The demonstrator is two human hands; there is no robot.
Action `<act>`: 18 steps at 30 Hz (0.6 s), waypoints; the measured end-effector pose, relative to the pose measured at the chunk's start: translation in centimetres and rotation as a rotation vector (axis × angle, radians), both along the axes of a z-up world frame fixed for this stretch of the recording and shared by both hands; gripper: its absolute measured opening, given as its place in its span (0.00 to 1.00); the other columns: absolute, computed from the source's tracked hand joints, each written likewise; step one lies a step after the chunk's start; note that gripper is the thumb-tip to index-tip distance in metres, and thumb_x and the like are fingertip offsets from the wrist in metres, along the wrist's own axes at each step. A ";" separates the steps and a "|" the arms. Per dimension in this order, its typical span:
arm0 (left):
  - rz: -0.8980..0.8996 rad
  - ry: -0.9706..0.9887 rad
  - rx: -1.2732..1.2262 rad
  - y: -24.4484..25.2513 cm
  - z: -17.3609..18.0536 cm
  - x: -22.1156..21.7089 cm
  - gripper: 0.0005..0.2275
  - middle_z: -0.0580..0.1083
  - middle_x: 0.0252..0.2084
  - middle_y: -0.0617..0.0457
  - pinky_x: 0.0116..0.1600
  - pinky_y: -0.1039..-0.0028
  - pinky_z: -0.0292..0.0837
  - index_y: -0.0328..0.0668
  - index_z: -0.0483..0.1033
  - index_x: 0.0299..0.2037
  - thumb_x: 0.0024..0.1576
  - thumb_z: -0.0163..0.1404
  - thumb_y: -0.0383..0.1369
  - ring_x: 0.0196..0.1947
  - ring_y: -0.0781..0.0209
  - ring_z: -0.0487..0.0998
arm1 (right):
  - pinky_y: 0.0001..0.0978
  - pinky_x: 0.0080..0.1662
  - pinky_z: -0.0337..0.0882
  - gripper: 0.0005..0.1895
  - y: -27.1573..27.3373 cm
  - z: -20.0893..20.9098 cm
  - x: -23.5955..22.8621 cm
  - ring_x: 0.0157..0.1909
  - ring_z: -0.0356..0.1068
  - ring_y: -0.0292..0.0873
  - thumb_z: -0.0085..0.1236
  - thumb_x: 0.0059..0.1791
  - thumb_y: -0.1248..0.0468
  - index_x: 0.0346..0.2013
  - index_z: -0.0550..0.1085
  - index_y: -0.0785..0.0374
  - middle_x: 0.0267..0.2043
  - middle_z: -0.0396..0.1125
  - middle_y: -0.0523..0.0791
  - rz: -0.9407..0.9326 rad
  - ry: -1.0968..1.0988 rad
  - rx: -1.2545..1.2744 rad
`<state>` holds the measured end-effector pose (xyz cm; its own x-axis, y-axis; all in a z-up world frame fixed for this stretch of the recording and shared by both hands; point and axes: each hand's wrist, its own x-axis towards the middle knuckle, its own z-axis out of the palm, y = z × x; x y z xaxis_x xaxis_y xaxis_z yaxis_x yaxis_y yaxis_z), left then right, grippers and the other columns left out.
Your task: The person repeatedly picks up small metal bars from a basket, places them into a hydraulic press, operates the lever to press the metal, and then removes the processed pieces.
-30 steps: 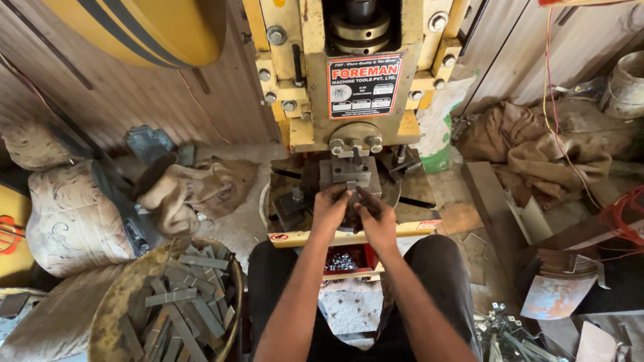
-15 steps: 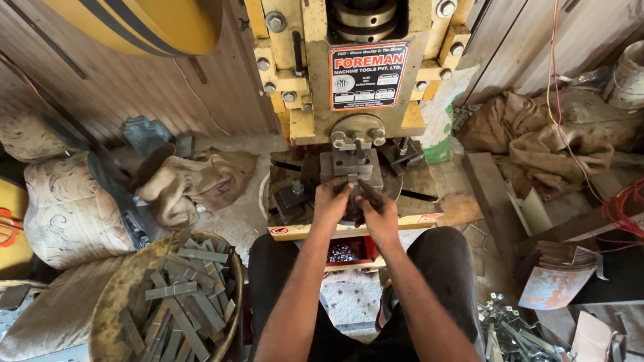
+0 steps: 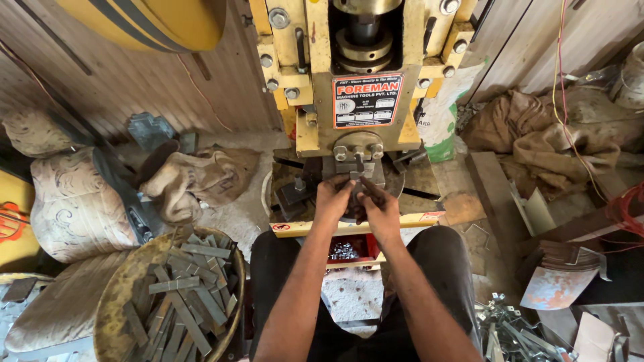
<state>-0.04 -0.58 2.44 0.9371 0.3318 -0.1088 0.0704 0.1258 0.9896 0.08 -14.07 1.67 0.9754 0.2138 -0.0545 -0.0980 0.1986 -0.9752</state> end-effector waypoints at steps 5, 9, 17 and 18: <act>0.022 -0.056 0.093 0.0 -1.7 0.6 0.10 0.76 0.25 0.54 0.25 0.74 0.65 0.28 0.82 0.44 0.59 0.55 0.30 0.20 0.68 0.69 | 0.26 0.29 0.72 0.22 -0.2 1.0 -0.7 0.28 0.71 0.32 0.54 0.50 0.69 0.61 0.71 0.64 0.35 0.74 0.41 -0.013 -0.010 -0.013; 0.035 -0.162 0.165 -0.9 -3.7 -1.8 0.11 0.80 0.35 0.52 0.40 0.75 0.72 0.29 0.80 0.47 0.58 0.56 0.30 0.34 0.67 0.76 | 0.29 0.26 0.68 0.11 -0.9 -0.8 -1.8 0.25 0.68 0.37 0.57 0.52 0.67 0.48 0.74 0.67 0.32 0.73 0.45 0.000 0.082 -0.094; -0.228 0.001 -0.782 -1.3 -1.6 -8.8 0.28 0.81 0.42 0.46 0.44 0.61 0.78 0.39 0.78 0.48 0.54 0.43 0.57 0.37 0.53 0.81 | 0.34 0.36 0.73 0.13 -4.5 -2.5 -4.0 0.35 0.74 0.40 0.64 0.44 0.62 0.39 0.73 0.64 0.35 0.73 0.44 -0.033 0.303 0.377; -0.250 0.043 -0.762 -1.0 -0.9 -9.1 0.32 0.82 0.43 0.45 0.45 0.61 0.79 0.40 0.78 0.48 0.52 0.39 0.61 0.37 0.51 0.82 | 0.36 0.36 0.74 0.13 -4.4 -1.6 -3.7 0.34 0.76 0.41 0.63 0.42 0.61 0.38 0.74 0.62 0.34 0.73 0.44 -0.065 0.370 0.523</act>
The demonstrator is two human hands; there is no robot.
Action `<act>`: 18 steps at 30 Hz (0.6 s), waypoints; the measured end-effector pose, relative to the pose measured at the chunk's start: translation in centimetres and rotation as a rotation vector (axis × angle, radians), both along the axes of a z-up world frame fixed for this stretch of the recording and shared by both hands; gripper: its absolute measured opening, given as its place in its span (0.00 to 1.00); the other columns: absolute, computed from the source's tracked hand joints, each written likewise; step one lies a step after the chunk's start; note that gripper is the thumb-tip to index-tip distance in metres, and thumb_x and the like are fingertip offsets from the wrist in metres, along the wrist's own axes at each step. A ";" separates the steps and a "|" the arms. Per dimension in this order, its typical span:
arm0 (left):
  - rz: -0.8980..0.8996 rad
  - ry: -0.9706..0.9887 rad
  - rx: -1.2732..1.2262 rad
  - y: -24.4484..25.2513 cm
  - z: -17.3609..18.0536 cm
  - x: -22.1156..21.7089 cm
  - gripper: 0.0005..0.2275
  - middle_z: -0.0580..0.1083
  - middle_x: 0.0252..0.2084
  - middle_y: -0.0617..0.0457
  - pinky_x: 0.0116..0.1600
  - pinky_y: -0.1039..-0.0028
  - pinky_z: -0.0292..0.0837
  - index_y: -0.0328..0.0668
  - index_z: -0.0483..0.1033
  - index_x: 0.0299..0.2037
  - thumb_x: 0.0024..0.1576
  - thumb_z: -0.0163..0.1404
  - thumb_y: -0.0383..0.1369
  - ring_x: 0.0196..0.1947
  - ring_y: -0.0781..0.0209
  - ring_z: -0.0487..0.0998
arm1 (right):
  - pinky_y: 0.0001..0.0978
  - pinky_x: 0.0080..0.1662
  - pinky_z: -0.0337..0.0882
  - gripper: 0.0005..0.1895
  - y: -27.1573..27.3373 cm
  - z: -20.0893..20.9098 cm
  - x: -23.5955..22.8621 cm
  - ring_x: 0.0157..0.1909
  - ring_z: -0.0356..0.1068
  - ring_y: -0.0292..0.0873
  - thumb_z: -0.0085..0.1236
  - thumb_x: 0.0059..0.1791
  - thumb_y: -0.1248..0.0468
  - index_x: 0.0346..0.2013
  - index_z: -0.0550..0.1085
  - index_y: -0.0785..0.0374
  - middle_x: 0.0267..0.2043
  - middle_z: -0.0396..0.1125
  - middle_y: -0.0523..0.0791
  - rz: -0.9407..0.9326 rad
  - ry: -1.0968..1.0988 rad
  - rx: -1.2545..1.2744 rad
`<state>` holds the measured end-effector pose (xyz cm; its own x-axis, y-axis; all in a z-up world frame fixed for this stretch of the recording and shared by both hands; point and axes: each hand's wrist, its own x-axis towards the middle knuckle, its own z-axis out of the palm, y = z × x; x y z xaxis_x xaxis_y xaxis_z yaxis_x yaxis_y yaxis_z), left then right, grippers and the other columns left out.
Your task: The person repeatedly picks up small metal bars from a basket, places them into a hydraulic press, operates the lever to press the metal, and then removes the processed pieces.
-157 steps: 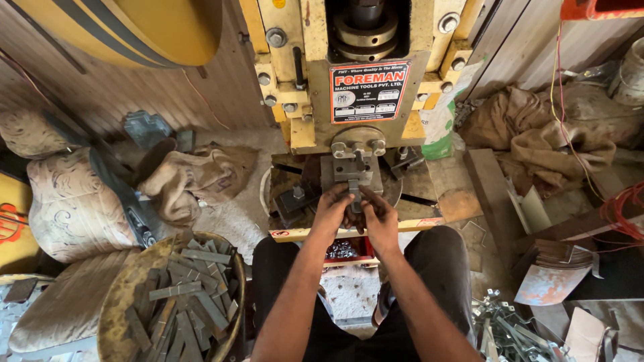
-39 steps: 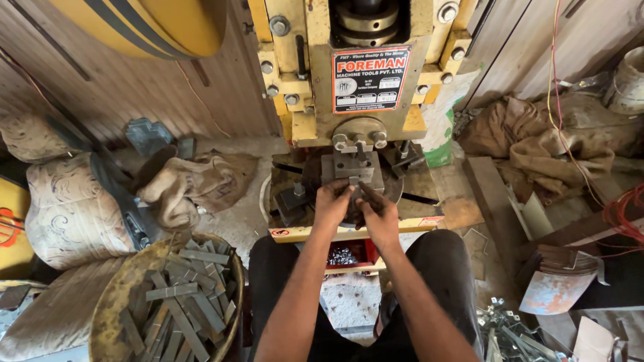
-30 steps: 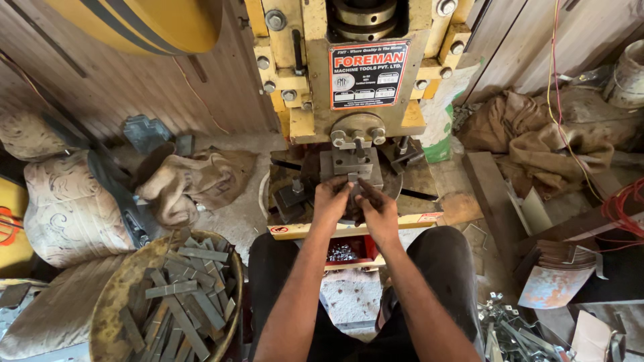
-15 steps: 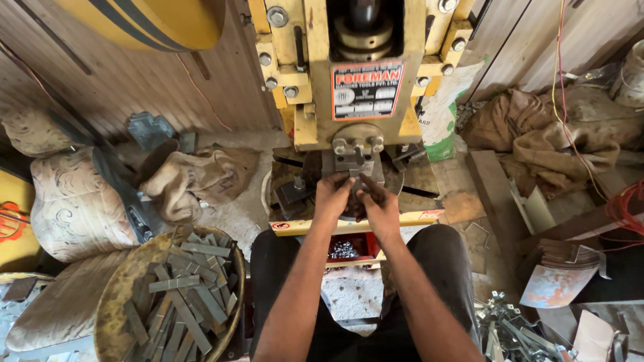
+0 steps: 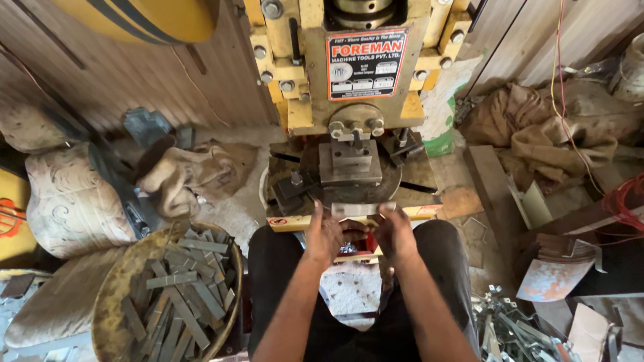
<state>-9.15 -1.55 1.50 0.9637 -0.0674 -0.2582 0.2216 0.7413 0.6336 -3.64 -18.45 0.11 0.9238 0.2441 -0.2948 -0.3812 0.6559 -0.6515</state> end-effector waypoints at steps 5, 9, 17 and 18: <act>0.044 -0.103 0.440 -0.4 0.4 0.5 0.23 0.80 0.42 0.47 0.39 0.69 0.81 0.28 0.78 0.49 0.61 0.49 0.47 0.34 0.58 0.81 | 0.33 0.36 0.72 0.16 3.3 2.1 2.7 0.33 0.72 0.40 0.67 0.45 0.59 0.39 0.77 0.68 0.35 0.74 0.46 0.024 -0.211 -0.412; 0.144 -0.152 0.681 -0.4 -0.5 2.0 0.11 0.78 0.34 0.47 0.31 0.72 0.80 0.28 0.76 0.48 0.60 0.56 0.30 0.28 0.63 0.80 | 0.30 0.36 0.67 0.20 5.3 0.6 5.5 0.32 0.67 0.36 0.68 0.50 0.56 0.38 0.81 0.76 0.33 0.73 0.48 0.057 -0.402 -0.745; 0.191 -0.067 0.601 -0.7 -1.4 5.1 0.09 0.78 0.33 0.49 0.32 0.72 0.78 0.31 0.76 0.47 0.58 0.55 0.26 0.28 0.62 0.78 | 0.24 0.36 0.69 0.17 4.4 -0.2 5.6 0.32 0.69 0.33 0.64 0.51 0.59 0.44 0.80 0.73 0.34 0.74 0.43 -0.099 -0.325 -0.574; 0.246 -0.084 0.617 -0.4 -1.6 5.9 0.10 0.79 0.35 0.51 0.34 0.73 0.77 0.32 0.76 0.48 0.58 0.55 0.25 0.31 0.63 0.79 | 0.25 0.35 0.67 0.17 4.2 -0.4 5.2 0.31 0.68 0.33 0.64 0.52 0.60 0.44 0.80 0.75 0.34 0.73 0.44 -0.123 -0.314 -0.561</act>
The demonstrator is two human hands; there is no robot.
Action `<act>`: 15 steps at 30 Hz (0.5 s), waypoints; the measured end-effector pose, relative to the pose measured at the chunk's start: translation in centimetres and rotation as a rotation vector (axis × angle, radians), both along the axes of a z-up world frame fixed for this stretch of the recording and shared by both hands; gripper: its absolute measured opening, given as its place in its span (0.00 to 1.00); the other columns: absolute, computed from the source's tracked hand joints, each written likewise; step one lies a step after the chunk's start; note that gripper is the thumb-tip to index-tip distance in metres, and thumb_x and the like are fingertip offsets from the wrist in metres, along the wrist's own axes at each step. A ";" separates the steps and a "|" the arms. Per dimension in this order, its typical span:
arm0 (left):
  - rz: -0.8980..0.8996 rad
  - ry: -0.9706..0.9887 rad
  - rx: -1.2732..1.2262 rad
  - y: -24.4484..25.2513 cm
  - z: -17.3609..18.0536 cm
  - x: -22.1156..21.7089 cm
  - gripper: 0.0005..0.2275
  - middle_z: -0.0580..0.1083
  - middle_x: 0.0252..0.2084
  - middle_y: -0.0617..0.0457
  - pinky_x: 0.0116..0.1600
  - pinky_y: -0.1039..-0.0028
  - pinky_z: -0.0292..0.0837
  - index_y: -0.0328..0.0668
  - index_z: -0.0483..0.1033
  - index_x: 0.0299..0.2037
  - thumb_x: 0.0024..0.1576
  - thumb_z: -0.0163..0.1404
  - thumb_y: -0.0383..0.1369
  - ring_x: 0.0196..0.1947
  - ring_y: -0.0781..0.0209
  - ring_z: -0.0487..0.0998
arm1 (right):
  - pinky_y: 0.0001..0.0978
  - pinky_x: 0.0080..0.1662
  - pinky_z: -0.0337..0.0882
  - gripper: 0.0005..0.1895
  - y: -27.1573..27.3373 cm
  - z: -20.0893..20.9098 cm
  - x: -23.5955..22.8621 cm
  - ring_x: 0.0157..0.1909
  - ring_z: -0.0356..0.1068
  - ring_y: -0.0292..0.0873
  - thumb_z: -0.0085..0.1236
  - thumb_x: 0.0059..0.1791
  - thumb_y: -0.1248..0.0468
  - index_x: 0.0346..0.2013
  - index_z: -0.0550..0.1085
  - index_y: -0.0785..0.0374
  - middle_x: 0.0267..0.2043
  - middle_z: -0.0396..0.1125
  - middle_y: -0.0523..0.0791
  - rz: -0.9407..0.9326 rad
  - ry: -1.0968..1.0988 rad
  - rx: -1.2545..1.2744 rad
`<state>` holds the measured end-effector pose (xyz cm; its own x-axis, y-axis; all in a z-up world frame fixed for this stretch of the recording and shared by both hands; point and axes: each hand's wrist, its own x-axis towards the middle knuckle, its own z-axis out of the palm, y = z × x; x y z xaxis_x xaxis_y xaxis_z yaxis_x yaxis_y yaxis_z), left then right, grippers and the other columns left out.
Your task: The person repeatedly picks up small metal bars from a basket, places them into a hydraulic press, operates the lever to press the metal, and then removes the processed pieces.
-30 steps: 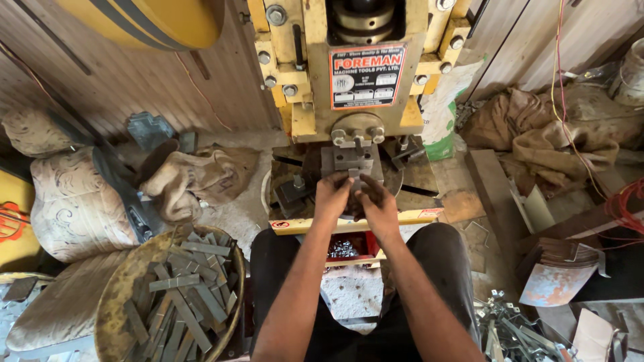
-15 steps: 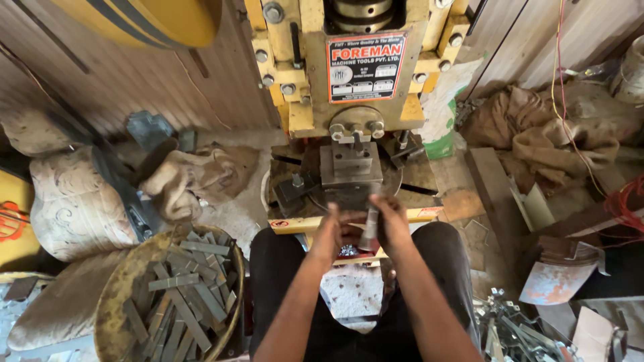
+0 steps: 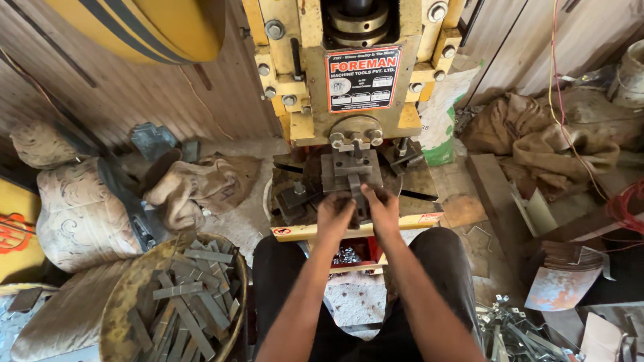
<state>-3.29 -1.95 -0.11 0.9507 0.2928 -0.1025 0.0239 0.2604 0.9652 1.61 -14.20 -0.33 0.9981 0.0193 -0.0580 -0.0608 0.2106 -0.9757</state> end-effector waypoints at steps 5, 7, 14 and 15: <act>0.049 -0.118 0.060 1.2 -1.6 3.1 0.13 0.80 0.42 0.50 0.45 0.76 0.76 0.29 0.77 0.52 0.57 0.54 0.24 0.40 0.64 0.80 | 0.27 0.23 0.60 0.21 0.5 -0.1 -2.1 0.20 0.61 0.32 0.54 0.52 0.68 0.59 0.73 0.69 0.29 0.70 0.42 0.127 -0.016 0.097; 0.048 -0.121 0.062 1.3 -1.9 3.7 0.13 0.81 0.43 0.50 0.46 0.75 0.76 0.28 0.78 0.51 0.56 0.53 0.23 0.41 0.65 0.80 | 0.26 0.21 0.59 0.22 0.6 0.3 -2.4 0.19 0.60 0.31 0.53 0.53 0.69 0.63 0.70 0.69 0.28 0.68 0.42 0.148 -0.029 0.131; 0.038 0.025 0.006 1.5 -1.0 3.6 0.12 0.80 0.41 0.51 0.43 0.73 0.75 0.31 0.79 0.49 0.57 0.54 0.25 0.38 0.64 0.79 | 0.26 0.22 0.60 0.23 0.8 0.5 -2.1 0.20 0.60 0.31 0.53 0.53 0.70 0.64 0.70 0.68 0.28 0.67 0.41 0.149 -0.040 0.123; 0.036 0.022 0.006 1.4 -0.8 3.6 0.12 0.80 0.41 0.51 0.43 0.73 0.75 0.31 0.80 0.49 0.56 0.54 0.25 0.38 0.64 0.79 | 0.26 0.22 0.60 0.22 0.9 0.4 -2.0 0.20 0.60 0.31 0.53 0.53 0.70 0.63 0.70 0.68 0.28 0.67 0.41 0.143 -0.045 0.127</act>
<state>0.35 -0.51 -0.90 0.9370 0.3273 -0.1218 0.0361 0.2562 0.9660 -0.37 -13.33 0.11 0.9863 0.1652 -0.0018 -0.0561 0.3241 -0.9444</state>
